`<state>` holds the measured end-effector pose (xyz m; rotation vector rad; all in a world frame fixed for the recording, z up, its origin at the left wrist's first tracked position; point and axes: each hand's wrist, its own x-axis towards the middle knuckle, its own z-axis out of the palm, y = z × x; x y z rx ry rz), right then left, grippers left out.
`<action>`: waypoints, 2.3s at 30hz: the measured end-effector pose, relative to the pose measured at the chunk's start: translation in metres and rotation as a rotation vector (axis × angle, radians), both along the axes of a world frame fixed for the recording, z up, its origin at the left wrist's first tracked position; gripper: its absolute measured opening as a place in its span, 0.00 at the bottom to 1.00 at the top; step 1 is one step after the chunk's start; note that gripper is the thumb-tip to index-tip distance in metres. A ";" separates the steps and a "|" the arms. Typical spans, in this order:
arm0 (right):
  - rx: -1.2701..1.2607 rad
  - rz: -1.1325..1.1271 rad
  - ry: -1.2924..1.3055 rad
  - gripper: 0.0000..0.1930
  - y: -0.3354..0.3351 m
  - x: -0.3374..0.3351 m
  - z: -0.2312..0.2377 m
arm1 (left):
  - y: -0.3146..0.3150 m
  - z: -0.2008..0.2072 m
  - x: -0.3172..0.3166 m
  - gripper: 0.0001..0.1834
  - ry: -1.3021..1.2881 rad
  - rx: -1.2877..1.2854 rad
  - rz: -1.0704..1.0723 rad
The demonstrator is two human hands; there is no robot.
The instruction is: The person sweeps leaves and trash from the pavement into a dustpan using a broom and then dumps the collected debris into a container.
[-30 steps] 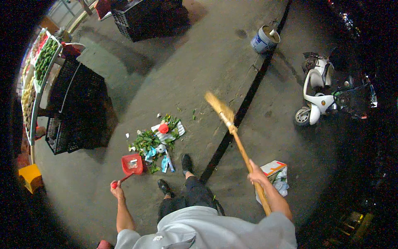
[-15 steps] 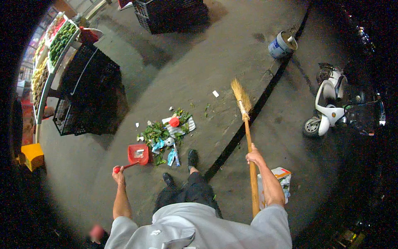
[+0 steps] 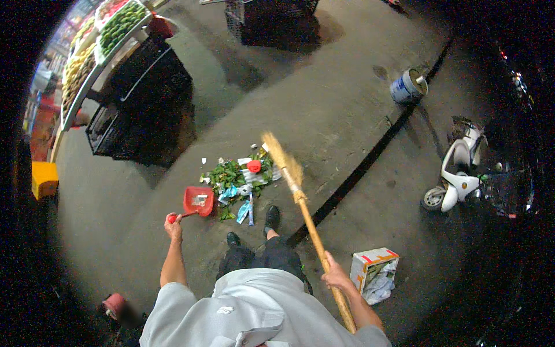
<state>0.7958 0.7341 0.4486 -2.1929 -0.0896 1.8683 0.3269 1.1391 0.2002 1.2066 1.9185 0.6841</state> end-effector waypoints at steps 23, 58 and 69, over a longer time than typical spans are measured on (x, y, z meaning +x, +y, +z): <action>0.036 0.111 -0.102 0.56 0.094 -0.298 -0.131 | 0.057 0.025 -0.152 0.09 -0.253 -0.017 -0.440; 0.094 0.757 -0.347 0.52 0.015 -0.443 -0.044 | 0.121 0.007 -0.133 0.10 -0.219 -0.031 -0.748; -0.025 0.050 -0.419 0.51 0.006 -0.589 0.008 | 0.165 0.024 -0.196 0.09 -0.194 -0.035 -1.069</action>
